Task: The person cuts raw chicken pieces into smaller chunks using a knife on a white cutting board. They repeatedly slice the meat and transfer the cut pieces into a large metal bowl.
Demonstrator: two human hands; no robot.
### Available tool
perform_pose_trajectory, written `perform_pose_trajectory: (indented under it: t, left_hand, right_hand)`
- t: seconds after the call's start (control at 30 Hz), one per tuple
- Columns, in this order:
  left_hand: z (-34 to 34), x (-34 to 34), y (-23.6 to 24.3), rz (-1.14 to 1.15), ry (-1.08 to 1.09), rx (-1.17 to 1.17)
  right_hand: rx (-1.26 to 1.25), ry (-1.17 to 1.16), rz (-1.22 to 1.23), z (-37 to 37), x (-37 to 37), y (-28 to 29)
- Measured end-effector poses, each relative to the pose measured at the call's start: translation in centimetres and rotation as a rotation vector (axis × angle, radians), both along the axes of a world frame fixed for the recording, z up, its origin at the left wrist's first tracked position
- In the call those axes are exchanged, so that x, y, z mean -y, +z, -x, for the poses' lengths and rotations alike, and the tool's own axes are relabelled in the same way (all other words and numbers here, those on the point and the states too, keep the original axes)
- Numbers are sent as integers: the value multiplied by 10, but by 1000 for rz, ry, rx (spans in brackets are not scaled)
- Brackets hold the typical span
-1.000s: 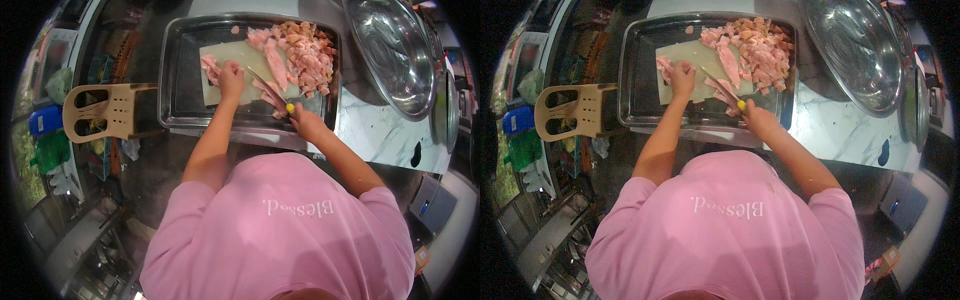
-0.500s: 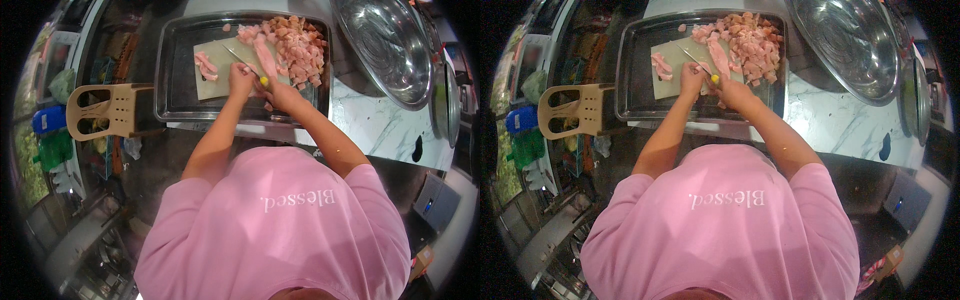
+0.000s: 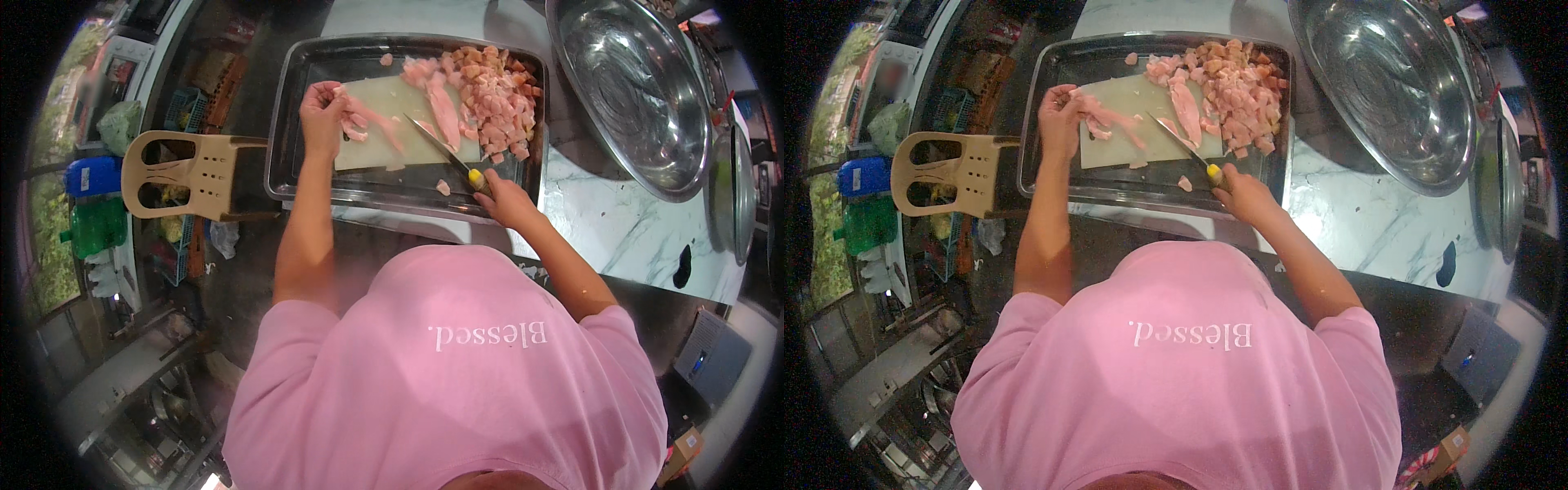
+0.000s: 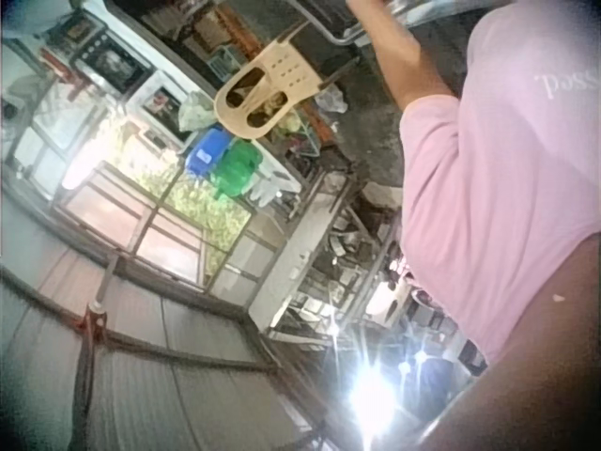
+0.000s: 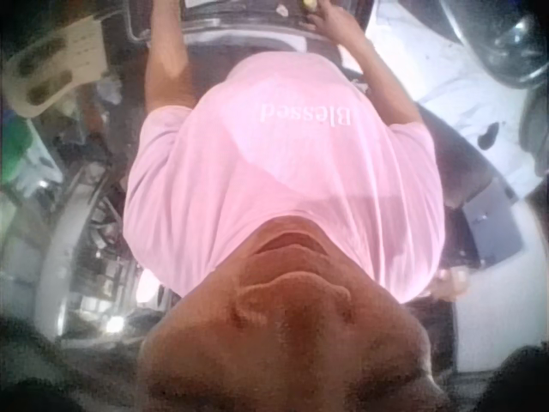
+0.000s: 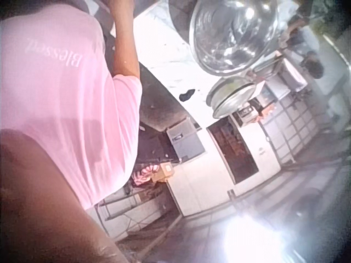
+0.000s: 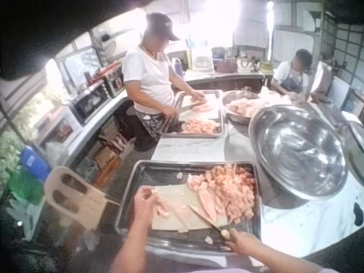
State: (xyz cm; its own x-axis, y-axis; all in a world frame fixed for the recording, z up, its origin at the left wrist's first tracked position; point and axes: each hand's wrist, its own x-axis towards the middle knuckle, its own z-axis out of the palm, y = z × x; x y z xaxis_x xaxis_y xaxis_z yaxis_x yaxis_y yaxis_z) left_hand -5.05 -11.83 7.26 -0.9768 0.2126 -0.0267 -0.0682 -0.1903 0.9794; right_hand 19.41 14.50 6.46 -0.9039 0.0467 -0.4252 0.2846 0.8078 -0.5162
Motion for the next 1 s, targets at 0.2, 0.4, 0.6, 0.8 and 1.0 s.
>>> perform_pose_trajectory:
  t: [0.2,0.4,0.6,0.8,1.0]
  left_hand:
    - [-12,30,99,10,-273,-100]
    - [-1,28,101,225,-418,58]
    - [44,21,-88,1246,56,-82]
    - [21,-46,-106,1254,-54,-393]
    - [-11,-70,-61,1132,42,-419]
  right_hand:
    - [-164,-169,209,-15,-6,10]
    - [-161,-299,208,-26,-15,34]
    - [-162,-322,198,-33,-20,36]
    - [-151,-403,196,-51,-18,33]
    - [-77,-470,203,-65,-19,21]
